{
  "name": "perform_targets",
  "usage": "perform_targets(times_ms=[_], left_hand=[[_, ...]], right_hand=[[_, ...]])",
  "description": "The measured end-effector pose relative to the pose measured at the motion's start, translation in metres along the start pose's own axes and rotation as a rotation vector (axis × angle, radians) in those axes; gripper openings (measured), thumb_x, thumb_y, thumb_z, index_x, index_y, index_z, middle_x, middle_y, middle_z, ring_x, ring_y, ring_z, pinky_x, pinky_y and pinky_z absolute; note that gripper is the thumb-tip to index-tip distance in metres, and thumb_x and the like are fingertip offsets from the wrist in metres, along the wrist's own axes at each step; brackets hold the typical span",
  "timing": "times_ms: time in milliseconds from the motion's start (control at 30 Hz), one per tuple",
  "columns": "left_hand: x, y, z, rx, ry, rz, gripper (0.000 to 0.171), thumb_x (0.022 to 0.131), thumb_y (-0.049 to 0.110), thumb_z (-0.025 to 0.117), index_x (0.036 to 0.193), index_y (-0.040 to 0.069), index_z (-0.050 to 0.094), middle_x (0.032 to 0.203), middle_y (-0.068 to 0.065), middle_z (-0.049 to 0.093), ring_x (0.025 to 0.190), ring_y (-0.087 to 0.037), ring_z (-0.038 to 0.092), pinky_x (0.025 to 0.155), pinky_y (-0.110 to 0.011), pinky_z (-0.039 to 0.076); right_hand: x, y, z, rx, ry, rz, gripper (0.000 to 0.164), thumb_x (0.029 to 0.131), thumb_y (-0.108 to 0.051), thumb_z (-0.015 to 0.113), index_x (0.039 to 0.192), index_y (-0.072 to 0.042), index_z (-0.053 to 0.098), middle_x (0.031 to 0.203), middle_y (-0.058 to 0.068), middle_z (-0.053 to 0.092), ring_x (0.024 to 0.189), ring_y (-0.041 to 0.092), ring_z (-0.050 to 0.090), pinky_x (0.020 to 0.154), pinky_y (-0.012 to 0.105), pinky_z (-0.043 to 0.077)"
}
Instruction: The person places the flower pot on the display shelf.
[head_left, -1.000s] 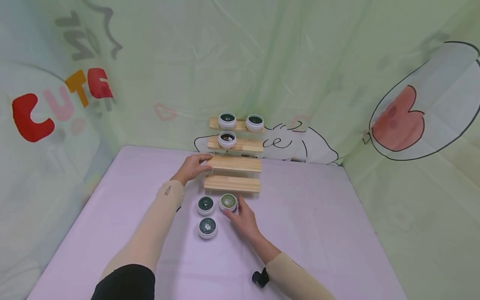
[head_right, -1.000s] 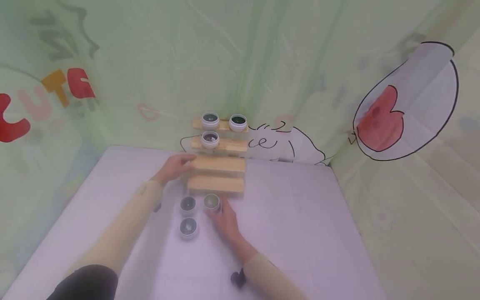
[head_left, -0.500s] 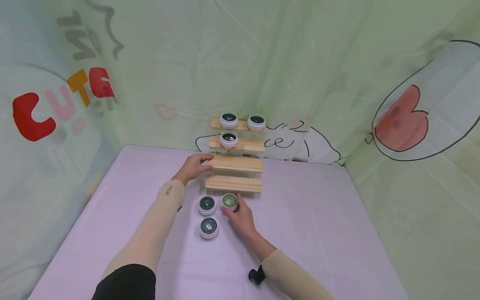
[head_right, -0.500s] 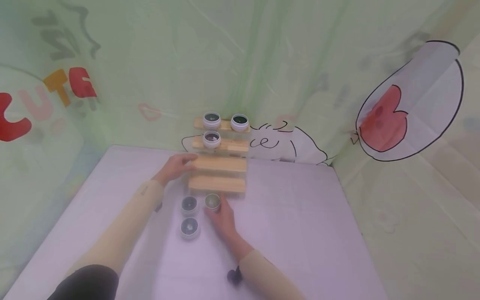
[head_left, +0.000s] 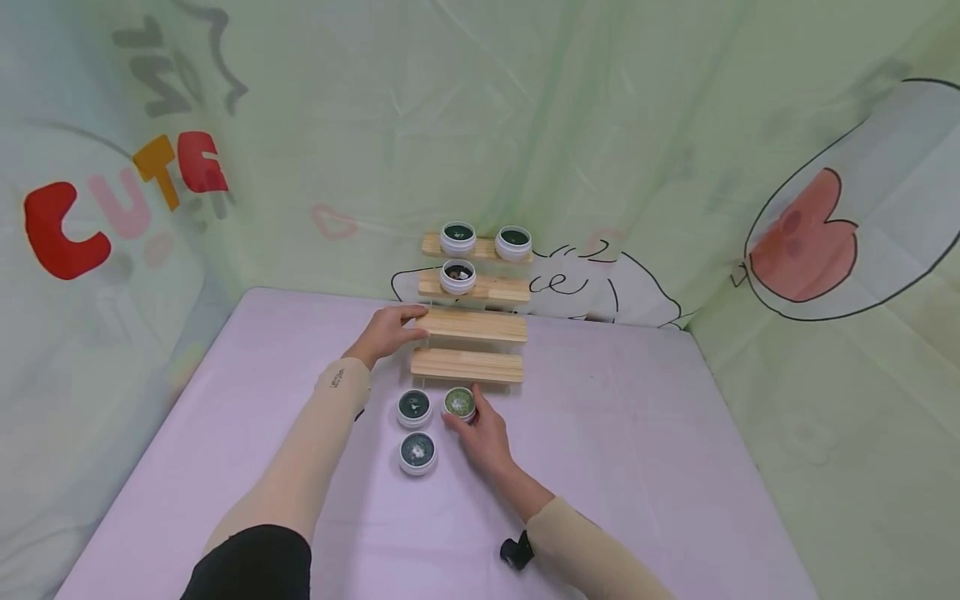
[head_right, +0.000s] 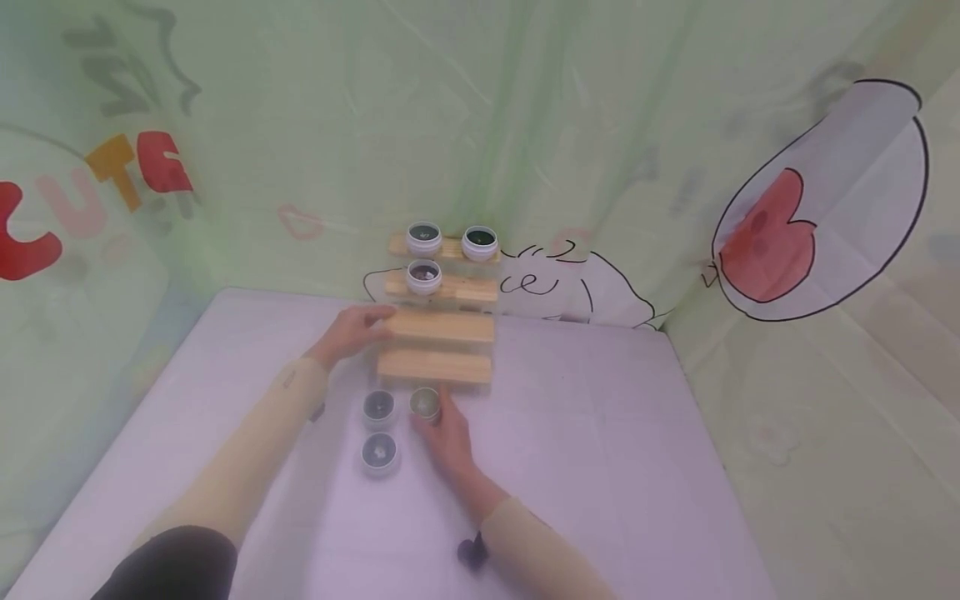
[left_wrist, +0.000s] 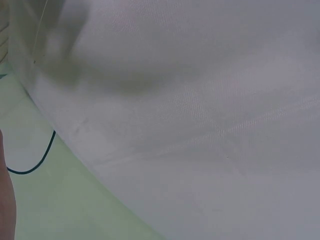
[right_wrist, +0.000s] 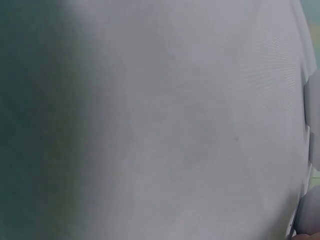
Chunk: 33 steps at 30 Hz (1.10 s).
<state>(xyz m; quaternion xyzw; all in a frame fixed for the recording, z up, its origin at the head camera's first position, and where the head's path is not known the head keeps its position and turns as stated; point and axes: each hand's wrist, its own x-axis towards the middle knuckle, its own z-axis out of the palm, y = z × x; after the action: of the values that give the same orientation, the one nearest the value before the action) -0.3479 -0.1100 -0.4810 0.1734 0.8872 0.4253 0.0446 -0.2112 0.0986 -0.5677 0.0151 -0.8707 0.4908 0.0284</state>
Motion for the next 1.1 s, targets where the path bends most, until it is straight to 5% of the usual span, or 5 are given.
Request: perform_targets(times_ms=[567,1100], left_hand=[[0.0,0.001,-0.001,0.004,-0.004,-0.006,0.055,0.088,0.019,0.075,0.136,0.0,0.056,0.142,-0.015,0.052,0.134,-0.03,0.045,0.113,-0.035,0.04],[0.001,-0.001,-0.001,0.004,-0.008,-0.014,0.055,0.088,0.019,0.075,0.136,0.001,0.056,0.143,-0.014,0.051,0.134,-0.03,0.045,0.112,-0.034,0.04]], right_hand=[[-0.018,-0.028,-0.024,0.091,-0.061,-0.114,0.075,0.086,-0.013,0.076,0.146,0.009,0.036,0.15,0.023,0.038,0.135,0.035,0.041,0.109,0.038,0.041],[0.006,-0.07,-0.067,0.156,-0.002,-0.005,0.074,0.09,-0.011,0.071,0.151,0.001,0.031,0.152,0.02,0.037,0.137,0.027,0.041,0.106,0.025,0.041]])
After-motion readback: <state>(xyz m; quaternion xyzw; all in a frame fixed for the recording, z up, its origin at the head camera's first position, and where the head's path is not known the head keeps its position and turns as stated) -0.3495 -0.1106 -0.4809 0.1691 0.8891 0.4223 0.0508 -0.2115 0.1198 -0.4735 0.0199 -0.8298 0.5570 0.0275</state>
